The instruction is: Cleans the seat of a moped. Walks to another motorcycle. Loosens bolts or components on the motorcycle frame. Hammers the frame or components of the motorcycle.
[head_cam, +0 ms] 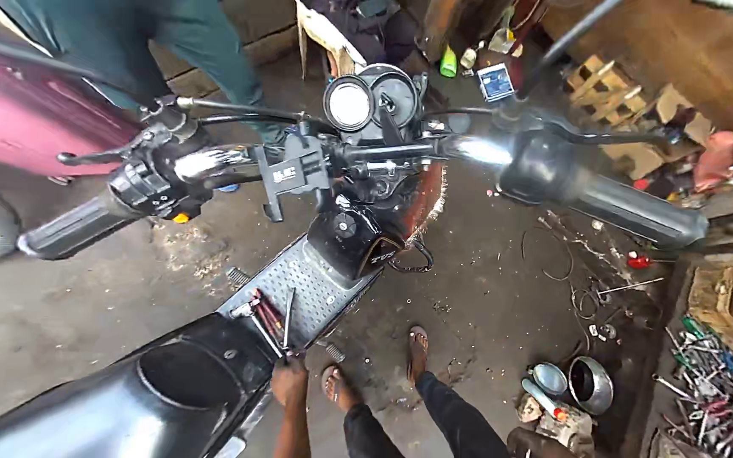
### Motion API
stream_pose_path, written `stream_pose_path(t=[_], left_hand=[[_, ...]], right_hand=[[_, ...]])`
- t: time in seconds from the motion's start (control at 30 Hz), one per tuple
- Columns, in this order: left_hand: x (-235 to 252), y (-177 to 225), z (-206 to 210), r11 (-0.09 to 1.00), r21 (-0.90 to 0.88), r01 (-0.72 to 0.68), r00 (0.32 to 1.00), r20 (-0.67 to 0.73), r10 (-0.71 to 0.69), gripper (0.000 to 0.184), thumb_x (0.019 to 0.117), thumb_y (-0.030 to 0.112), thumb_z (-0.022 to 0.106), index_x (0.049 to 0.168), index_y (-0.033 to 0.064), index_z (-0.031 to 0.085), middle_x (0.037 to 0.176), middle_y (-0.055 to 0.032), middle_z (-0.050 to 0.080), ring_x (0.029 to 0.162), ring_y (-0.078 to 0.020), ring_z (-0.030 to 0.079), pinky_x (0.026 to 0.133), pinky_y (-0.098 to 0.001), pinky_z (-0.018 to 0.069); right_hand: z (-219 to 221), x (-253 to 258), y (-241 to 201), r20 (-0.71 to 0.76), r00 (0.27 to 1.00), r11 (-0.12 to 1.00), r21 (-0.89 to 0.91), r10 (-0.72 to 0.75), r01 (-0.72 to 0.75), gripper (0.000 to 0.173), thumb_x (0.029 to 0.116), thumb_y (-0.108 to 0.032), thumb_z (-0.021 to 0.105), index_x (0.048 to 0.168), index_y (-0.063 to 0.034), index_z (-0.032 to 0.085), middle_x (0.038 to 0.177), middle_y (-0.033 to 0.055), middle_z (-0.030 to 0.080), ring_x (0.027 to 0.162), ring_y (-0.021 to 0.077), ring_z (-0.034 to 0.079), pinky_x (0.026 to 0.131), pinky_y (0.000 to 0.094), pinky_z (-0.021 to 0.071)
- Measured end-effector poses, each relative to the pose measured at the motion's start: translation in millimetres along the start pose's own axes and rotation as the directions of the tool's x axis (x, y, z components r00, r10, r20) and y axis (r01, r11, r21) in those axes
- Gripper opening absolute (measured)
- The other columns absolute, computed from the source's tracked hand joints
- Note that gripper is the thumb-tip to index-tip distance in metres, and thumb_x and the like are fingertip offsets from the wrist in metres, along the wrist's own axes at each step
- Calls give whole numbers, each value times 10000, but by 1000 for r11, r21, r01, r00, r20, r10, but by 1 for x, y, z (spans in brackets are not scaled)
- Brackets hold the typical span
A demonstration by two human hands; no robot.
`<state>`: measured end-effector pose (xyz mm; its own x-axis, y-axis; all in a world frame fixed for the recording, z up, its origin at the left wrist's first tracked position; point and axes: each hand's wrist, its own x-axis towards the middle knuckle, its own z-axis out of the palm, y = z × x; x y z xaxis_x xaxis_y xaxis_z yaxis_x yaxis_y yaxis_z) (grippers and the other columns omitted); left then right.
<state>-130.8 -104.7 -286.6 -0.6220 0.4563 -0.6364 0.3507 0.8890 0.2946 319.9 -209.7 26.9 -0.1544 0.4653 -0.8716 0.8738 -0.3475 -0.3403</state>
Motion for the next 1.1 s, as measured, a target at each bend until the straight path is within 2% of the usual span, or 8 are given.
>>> stream_pose_path(t=[0.27,0.57,0.63,0.77,0.83,0.9,1.0,1.1], left_hand=[[-70,33,-79,998,25,50,983,-177,-44,493,1095,384,427,1235,-6,694,1224,-270,686,1202,-429,637,1039,-627,467],[-258,100,-195,927,365,-86,992,-54,114,475,1076,404,476,1156,5,722,1125,-264,713,1117,-441,668,973,-682,480],[-309,120,-215,930,324,-174,984,32,173,445,1069,381,489,1080,9,733,967,-216,721,901,-367,695,825,-630,536],[-402,181,-244,959,-7,-285,905,328,271,319,1058,210,447,885,47,659,601,15,595,453,-79,508,439,-275,461],[-428,209,-247,952,-103,-289,837,454,304,321,1042,161,403,834,110,641,567,69,590,429,-39,493,422,-225,446],[-432,227,-246,929,-198,-313,781,504,370,398,1071,236,291,869,141,621,580,75,595,435,-37,498,430,-225,454],[-409,237,-226,864,-384,-325,711,503,491,783,1060,583,17,916,136,643,639,28,670,525,-94,629,502,-282,562],[-381,229,-166,816,-404,-413,688,449,571,734,1086,515,84,1214,3,595,913,-45,727,808,-152,709,748,-355,616]], right_hand=[[-13,26,53,-12,993,991,57,-116,117,359,1035,-372,573,1262,-103,641,1078,123,718,998,292,703,937,541,548],[-68,53,-30,-29,864,864,19,-503,503,434,1028,-337,590,1398,-110,576,1362,169,619,1270,346,595,1078,562,470],[-69,61,-54,-103,758,765,-69,-644,640,531,999,-335,642,1479,-147,513,1470,154,541,1360,345,520,1124,543,434],[-79,63,-93,-137,549,565,-250,-824,786,797,911,-352,770,1591,-220,376,1615,148,386,1477,393,375,1175,635,332],[-90,56,-97,-111,521,531,-259,-846,807,647,972,-379,704,1533,-171,457,1480,197,525,1375,422,490,1131,639,380],[-105,51,-90,-79,505,506,-260,-860,822,436,1044,-416,582,1326,-84,600,1113,227,685,1066,433,668,922,633,518],[-121,32,-72,9,568,568,0,-823,823,469,1066,-448,525,1178,-12,660,926,219,687,893,403,686,814,624,532],[-124,26,-65,-26,665,592,430,-747,682,495,1093,-415,477,1020,49,635,748,165,638,625,275,627,626,493,538]])
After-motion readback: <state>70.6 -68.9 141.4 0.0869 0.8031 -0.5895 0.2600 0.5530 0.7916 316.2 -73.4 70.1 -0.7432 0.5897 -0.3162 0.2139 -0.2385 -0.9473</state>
